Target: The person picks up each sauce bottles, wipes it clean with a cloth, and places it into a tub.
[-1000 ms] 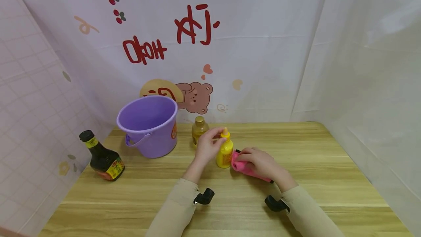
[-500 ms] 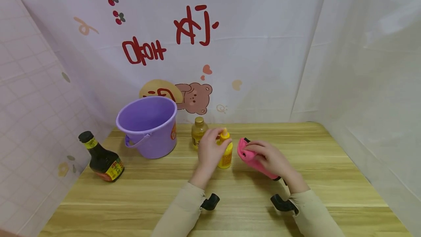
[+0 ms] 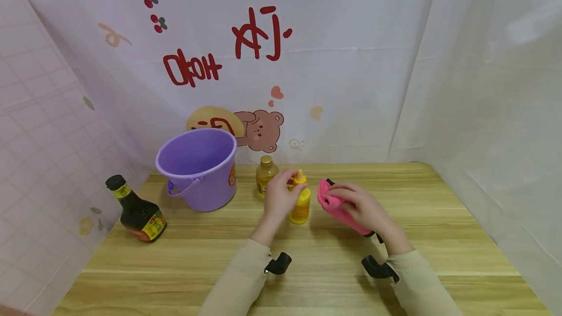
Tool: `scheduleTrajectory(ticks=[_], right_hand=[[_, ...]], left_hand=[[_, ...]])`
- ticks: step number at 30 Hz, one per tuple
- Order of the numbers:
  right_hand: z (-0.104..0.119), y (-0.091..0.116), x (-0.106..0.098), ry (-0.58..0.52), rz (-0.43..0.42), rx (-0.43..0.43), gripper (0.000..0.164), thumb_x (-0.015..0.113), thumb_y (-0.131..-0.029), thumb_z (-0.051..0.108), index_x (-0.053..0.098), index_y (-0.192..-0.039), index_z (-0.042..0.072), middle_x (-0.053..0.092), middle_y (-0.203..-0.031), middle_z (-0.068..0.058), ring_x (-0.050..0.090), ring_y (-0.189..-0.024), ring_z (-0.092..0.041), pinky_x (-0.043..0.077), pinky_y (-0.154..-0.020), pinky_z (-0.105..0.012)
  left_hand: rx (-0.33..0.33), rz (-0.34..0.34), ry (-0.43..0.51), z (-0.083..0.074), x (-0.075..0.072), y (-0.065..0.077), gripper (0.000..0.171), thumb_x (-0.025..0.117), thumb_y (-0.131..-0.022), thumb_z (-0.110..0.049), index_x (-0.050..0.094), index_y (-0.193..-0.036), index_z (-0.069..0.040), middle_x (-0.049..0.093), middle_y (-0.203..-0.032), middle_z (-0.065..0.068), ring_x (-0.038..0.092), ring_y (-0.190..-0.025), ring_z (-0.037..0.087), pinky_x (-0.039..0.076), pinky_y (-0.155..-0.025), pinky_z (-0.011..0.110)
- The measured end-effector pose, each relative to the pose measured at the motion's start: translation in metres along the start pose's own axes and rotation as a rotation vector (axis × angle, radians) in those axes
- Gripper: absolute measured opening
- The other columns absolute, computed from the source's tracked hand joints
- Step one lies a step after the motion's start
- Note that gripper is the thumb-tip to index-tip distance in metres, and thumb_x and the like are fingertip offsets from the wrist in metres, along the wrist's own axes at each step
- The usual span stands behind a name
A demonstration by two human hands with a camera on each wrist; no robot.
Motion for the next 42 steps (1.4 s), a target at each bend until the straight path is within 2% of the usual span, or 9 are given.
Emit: scheduleTrajectory(ticks=[6,11,17,24,28,35,42], right_hand=[[0.002,-0.011,-0.004,0.003,-0.002,-0.008,0.044,0.073,-0.08,-0.012,0.069,-0.118,0.009,0.063,-0.122,-0.008,0.059,-0.112,-0.031,0.051,-0.09,-0.049],[0.008,-0.024,-0.01,0.012,-0.033,-0.021,0.042,0.073,-0.081,-0.01,0.069,-0.119,0.007,0.062,-0.124,-0.01,0.058,-0.112,-0.033,0.051,-0.089,-0.05],[0.015,-0.038,-0.011,0.004,-0.061,-0.028,0.042,0.073,-0.082,-0.009,0.069,-0.119,0.008,0.062,-0.124,-0.01,0.059,-0.112,-0.033,0.051,-0.09,-0.051],[0.016,-0.044,0.0,-0.006,-0.056,-0.039,0.043,0.072,-0.08,-0.013,0.071,-0.118,0.008,0.063,-0.122,-0.01,0.059,-0.112,-0.033,0.052,-0.091,-0.05],[0.014,-0.042,0.006,-0.018,-0.055,-0.035,0.042,0.071,-0.08,-0.015,0.071,-0.116,0.008,0.063,-0.122,-0.01,0.059,-0.111,-0.033,0.052,-0.09,-0.05],[0.009,-0.034,0.021,-0.034,-0.002,-0.04,0.042,0.069,-0.08,-0.017,0.072,-0.113,0.008,0.065,-0.119,-0.009,0.061,-0.11,-0.032,0.052,-0.09,-0.05],[0.005,-0.029,0.023,-0.048,-0.006,-0.057,0.042,0.068,-0.078,-0.019,0.072,-0.112,0.006,0.065,-0.118,-0.01,0.061,-0.109,-0.033,0.052,-0.09,-0.05]], left_hand=[[-0.031,0.173,0.139,0.008,0.006,-0.007,0.024,0.075,-0.089,-0.008,0.067,-0.11,-0.004,0.067,-0.109,0.01,0.066,-0.098,0.026,0.056,-0.083,0.036],[-0.038,0.239,0.179,0.012,0.007,-0.009,0.024,0.072,-0.091,-0.007,0.065,-0.114,-0.005,0.066,-0.113,0.011,0.065,-0.103,0.029,0.056,-0.087,0.039],[-0.054,0.248,0.201,0.014,0.007,-0.01,0.026,0.071,-0.091,-0.006,0.066,-0.116,-0.005,0.068,-0.114,0.009,0.064,-0.107,0.028,0.054,-0.09,0.042],[-0.051,0.265,0.211,0.015,0.008,-0.01,0.025,0.07,-0.092,-0.005,0.066,-0.117,-0.006,0.067,-0.116,0.008,0.064,-0.106,0.028,0.054,-0.091,0.039],[-0.053,0.267,0.217,0.015,0.009,-0.01,0.025,0.07,-0.092,-0.006,0.066,-0.117,-0.006,0.067,-0.117,0.009,0.064,-0.107,0.028,0.054,-0.091,0.039],[-0.055,0.246,0.228,0.016,0.007,-0.009,0.026,0.071,-0.091,-0.006,0.067,-0.117,-0.005,0.068,-0.117,0.009,0.065,-0.106,0.027,0.055,-0.088,0.038],[-0.048,0.231,0.223,0.014,0.006,-0.01,0.027,0.071,-0.091,-0.007,0.067,-0.118,-0.003,0.068,-0.117,0.01,0.066,-0.106,0.028,0.055,-0.09,0.038]])
Point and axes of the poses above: each hand's wrist, its own y-axis away from the middle knuckle, its own x-axis out of the palm, z = x × y, the point moved 9 cm from there along -y, towards the middle knuckle
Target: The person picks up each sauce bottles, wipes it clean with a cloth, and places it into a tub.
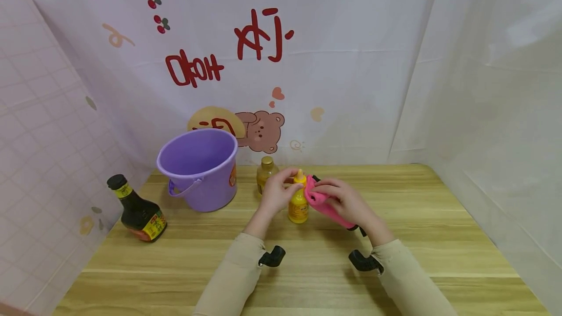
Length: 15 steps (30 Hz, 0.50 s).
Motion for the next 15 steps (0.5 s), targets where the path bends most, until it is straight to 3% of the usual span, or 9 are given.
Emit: scheduleTrajectory(ticks=[15], right_hand=[[-0.003,0.013,0.005,-0.007,0.024,-0.016,0.042,0.068,-0.077,-0.02,0.073,-0.109,0.007,0.065,-0.115,-0.01,0.062,-0.106,-0.032,0.053,-0.087,-0.05]], left_hand=[[0.011,-0.011,-0.026,-0.003,-0.001,0.001,0.026,0.072,-0.091,-0.008,0.067,-0.117,-0.005,0.068,-0.115,0.01,0.066,-0.105,0.028,0.055,-0.089,0.037]])
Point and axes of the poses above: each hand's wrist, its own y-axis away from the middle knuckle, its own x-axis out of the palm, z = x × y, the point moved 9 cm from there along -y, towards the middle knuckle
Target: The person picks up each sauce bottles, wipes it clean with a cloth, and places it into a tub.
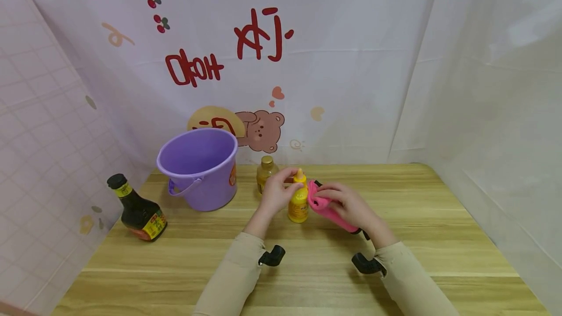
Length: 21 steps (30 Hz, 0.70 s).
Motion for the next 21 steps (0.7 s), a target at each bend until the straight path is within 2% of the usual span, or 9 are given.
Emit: scheduleTrajectory(ticks=[6,11,21], right_hand=[[-0.003,0.007,0.007,-0.003,0.018,-0.009,0.044,0.067,-0.077,-0.02,0.072,-0.109,0.009,0.065,-0.115,-0.01,0.062,-0.106,-0.031,0.053,-0.087,-0.049],[-0.007,0.012,0.017,0.015,0.065,0.019,0.044,0.067,-0.078,-0.017,0.073,-0.11,0.013,0.066,-0.115,-0.007,0.063,-0.106,-0.028,0.053,-0.089,-0.047],[-0.015,0.015,0.04,0.108,0.251,0.099,0.044,0.066,-0.078,-0.016,0.075,-0.108,0.016,0.067,-0.112,-0.005,0.063,-0.103,-0.026,0.052,-0.09,-0.046]], left_hand=[[-0.013,-0.001,-0.008,0.001,0.001,0.0,0.027,0.072,-0.091,-0.008,0.066,-0.117,-0.005,0.068,-0.115,0.01,0.066,-0.106,0.028,0.055,-0.09,0.039],[-0.012,0.001,-0.004,0.001,0.001,0.0,0.027,0.071,-0.091,-0.007,0.066,-0.117,-0.005,0.069,-0.114,0.011,0.066,-0.105,0.027,0.055,-0.09,0.038],[-0.008,-0.001,-0.01,0.0,0.001,0.001,0.025,0.071,-0.092,-0.007,0.066,-0.117,-0.005,0.069,-0.113,0.011,0.067,-0.104,0.028,0.056,-0.088,0.039]])
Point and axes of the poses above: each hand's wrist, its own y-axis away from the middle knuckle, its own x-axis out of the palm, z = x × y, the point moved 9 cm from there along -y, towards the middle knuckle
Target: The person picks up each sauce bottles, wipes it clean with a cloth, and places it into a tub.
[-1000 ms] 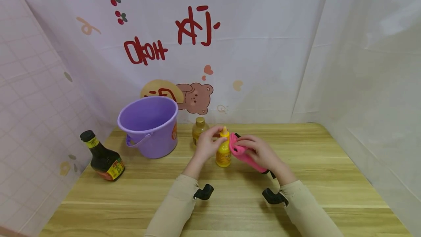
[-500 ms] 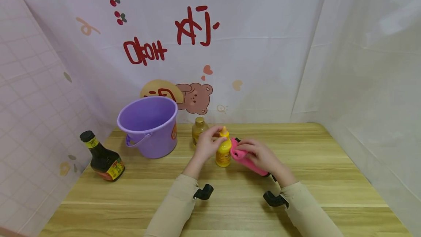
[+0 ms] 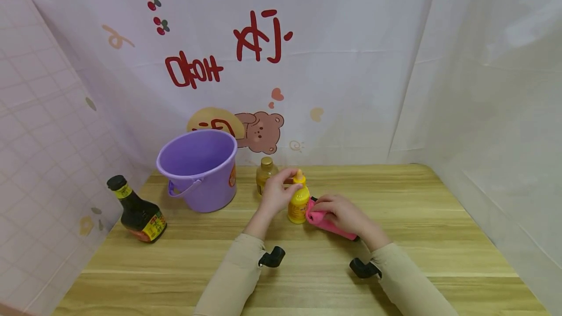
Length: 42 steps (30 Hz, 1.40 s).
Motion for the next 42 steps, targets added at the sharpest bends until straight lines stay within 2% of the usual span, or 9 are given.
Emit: scheduleTrajectory(ticks=[6,11,16,23,27,31,35,42], right_hand=[[0.004,-0.002,0.005,0.071,0.062,0.024,0.04,0.069,-0.08,-0.011,0.075,-0.105,0.02,0.067,-0.109,-0.002,0.063,-0.097,-0.025,0.053,-0.087,-0.045],[0.004,0.001,-0.002,0.037,0.051,0.043,0.041,0.067,-0.08,-0.013,0.075,-0.106,0.018,0.066,-0.11,-0.004,0.063,-0.099,-0.026,0.053,-0.088,-0.045],[-0.002,0.005,-0.025,-0.058,-0.028,0.084,0.045,0.062,-0.08,-0.017,0.073,-0.113,0.012,0.065,-0.117,-0.01,0.062,-0.109,-0.031,0.052,-0.091,-0.049],[0.001,-0.004,-0.067,-0.101,-0.232,0.01,0.045,0.068,-0.079,-0.019,0.071,-0.116,0.007,0.064,-0.12,-0.013,0.06,-0.112,-0.036,0.051,-0.09,-0.053],[0.007,-0.011,-0.078,-0.115,-0.286,-0.002,0.043,0.071,-0.08,-0.015,0.071,-0.116,0.008,0.064,-0.121,-0.013,0.061,-0.111,-0.036,0.052,-0.089,-0.053],[0.01,-0.018,-0.075,-0.13,-0.294,-0.012,0.044,0.071,-0.081,-0.015,0.071,-0.117,0.01,0.065,-0.121,-0.01,0.06,-0.112,-0.034,0.052,-0.09,-0.052],[0.009,-0.02,-0.063,-0.144,-0.265,-0.009,0.043,0.069,-0.082,-0.016,0.071,-0.116,0.009,0.064,-0.122,-0.008,0.06,-0.113,-0.032,0.051,-0.092,-0.051],[0.01,-0.02,-0.056,-0.154,-0.241,-0.031,0.04,0.066,-0.081,-0.018,0.073,-0.112,0.007,0.065,-0.12,-0.01,0.061,-0.112,-0.033,0.051,-0.092,-0.051]], left_hand=[[0.0,0.002,-0.001,0.0,0.0,0.0,0.026,0.071,-0.092,-0.007,0.066,-0.117,-0.006,0.069,-0.114,0.011,0.067,-0.105,0.03,0.056,-0.087,0.041],[0.006,0.005,-0.001,0.001,0.001,0.0,0.026,0.071,-0.092,-0.007,0.066,-0.118,-0.006,0.069,-0.115,0.011,0.067,-0.105,0.03,0.056,-0.087,0.041],[0.006,0.005,0.003,0.001,0.002,0.0,0.027,0.071,-0.092,-0.007,0.066,-0.118,-0.005,0.068,-0.116,0.011,0.067,-0.105,0.028,0.055,-0.09,0.04],[0.02,-0.003,0.003,0.001,0.001,-0.001,0.026,0.071,-0.091,-0.006,0.066,-0.117,-0.004,0.068,-0.114,0.012,0.066,-0.104,0.03,0.055,-0.09,0.04],[0.027,0.003,0.011,0.002,0.002,-0.001,0.025,0.071,-0.092,-0.006,0.066,-0.116,-0.004,0.068,-0.115,0.012,0.066,-0.105,0.031,0.055,-0.09,0.04],[0.017,0.003,0.014,0.003,0.002,0.0,0.025,0.071,-0.091,-0.008,0.066,-0.116,-0.005,0.068,-0.116,0.01,0.066,-0.105,0.029,0.055,-0.09,0.039],[0.014,0.001,0.014,0.003,0.002,0.0,0.025,0.071,-0.092,-0.009,0.067,-0.116,-0.005,0.068,-0.117,0.009,0.066,-0.105,0.027,0.055,-0.09,0.038],[0.017,0.008,0.027,0.003,0.001,-0.001,0.026,0.071,-0.092,-0.006,0.066,-0.117,-0.005,0.068,-0.116,0.011,0.066,-0.106,0.03,0.054,-0.09,0.041]])
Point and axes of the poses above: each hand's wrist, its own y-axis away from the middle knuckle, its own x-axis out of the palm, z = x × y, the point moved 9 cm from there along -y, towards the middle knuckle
